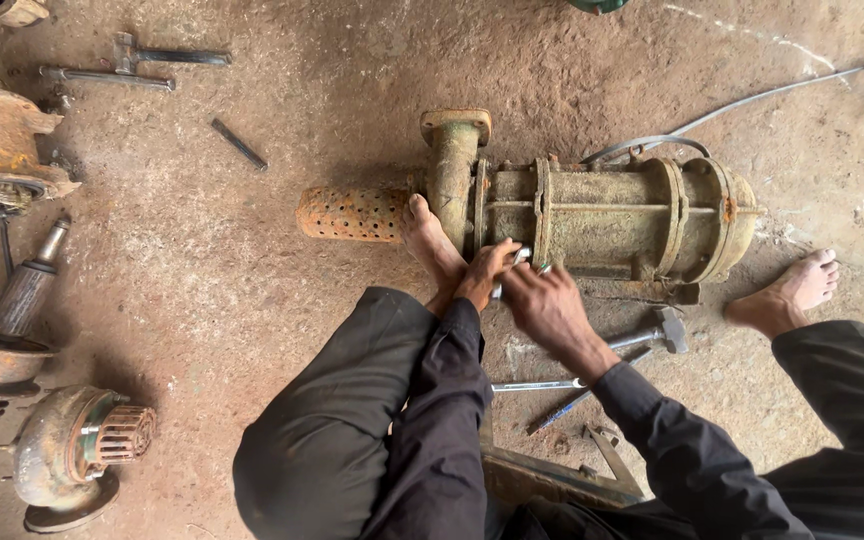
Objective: The person sits on the floor and uses a wrench to tighten bolts on a large, rusty water pump. They systematically work around the flange, adjusting the tool and applying force to secure the components.
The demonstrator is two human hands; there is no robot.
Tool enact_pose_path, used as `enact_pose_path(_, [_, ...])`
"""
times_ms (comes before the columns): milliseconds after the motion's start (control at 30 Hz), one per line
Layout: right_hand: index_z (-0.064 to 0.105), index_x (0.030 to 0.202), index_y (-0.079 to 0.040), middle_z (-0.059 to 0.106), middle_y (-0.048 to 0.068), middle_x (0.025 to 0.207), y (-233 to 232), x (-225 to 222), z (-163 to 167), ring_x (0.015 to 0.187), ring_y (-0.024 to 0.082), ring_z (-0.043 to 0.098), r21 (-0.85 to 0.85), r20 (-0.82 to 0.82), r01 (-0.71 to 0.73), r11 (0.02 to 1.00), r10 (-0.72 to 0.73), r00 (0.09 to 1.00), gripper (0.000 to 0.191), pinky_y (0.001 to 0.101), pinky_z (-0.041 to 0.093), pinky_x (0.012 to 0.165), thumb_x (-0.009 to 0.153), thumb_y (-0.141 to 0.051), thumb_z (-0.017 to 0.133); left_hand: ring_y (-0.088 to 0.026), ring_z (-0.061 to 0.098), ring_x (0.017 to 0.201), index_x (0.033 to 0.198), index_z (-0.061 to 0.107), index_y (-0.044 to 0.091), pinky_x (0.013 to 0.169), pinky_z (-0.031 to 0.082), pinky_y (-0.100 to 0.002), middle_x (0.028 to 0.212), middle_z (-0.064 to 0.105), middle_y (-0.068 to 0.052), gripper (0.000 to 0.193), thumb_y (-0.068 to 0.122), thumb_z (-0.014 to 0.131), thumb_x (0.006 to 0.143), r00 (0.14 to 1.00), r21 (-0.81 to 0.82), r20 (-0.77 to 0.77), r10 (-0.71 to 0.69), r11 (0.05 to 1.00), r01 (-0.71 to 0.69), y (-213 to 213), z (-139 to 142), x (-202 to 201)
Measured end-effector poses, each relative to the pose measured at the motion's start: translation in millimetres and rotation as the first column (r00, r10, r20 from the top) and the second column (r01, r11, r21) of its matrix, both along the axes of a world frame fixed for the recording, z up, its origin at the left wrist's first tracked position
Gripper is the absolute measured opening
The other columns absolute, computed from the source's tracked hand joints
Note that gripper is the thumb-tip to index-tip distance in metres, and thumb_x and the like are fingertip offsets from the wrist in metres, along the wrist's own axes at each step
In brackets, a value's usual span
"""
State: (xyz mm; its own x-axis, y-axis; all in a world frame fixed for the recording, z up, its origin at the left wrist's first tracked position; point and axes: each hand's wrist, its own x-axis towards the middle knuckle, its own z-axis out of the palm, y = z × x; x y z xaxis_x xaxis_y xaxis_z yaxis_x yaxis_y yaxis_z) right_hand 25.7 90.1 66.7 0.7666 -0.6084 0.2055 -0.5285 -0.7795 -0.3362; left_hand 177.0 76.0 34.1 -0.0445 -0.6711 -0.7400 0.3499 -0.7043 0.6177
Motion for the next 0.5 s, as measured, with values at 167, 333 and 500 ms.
enact_pose_path(167, [0.059,0.098,-0.010,0.055,0.003,0.066,-63,26,10,0.048,0.011,0.036,0.162,-0.096,0.189,0.968,-0.175,0.980,0.025,0.0299,0.040,0.048,0.115,-0.028,0.053,-0.030,0.065,0.124,0.141,0.057,0.004,0.110,0.043,-0.053,0.137,0.067,-0.020,0.063,0.049,0.034,0.104,0.994,0.041,0.094,-0.062,0.997,0.059,1,-4,0])
enact_pose_path(333, [0.063,0.110,-0.008,0.062,0.004,0.069,-137,51,9,0.041,0.008,0.037,0.353,-0.057,0.291,0.889,-0.290,0.955,0.028,0.0281,0.033,0.033,0.113,-0.029,0.045,-0.028,0.070,0.117,0.132,0.063,0.001,0.106,0.045,-0.048,0.128,0.072,-0.018,0.061,0.049,0.036,0.106,0.996,0.063,0.086,-0.035,0.998,0.030,0,1,-1])
enact_pose_path(500, [0.071,0.106,-0.013,0.069,0.004,0.080,-197,30,0,0.050,0.002,0.059,0.522,-0.213,0.548,0.653,-0.522,0.826,0.027,0.0233,0.050,0.037,0.104,-0.029,0.049,-0.019,0.076,0.099,0.121,0.072,0.004,0.082,0.056,-0.035,0.109,0.079,-0.011,0.047,0.042,0.050,0.102,0.992,0.002,0.108,0.068,0.998,-0.069,4,-1,-2])
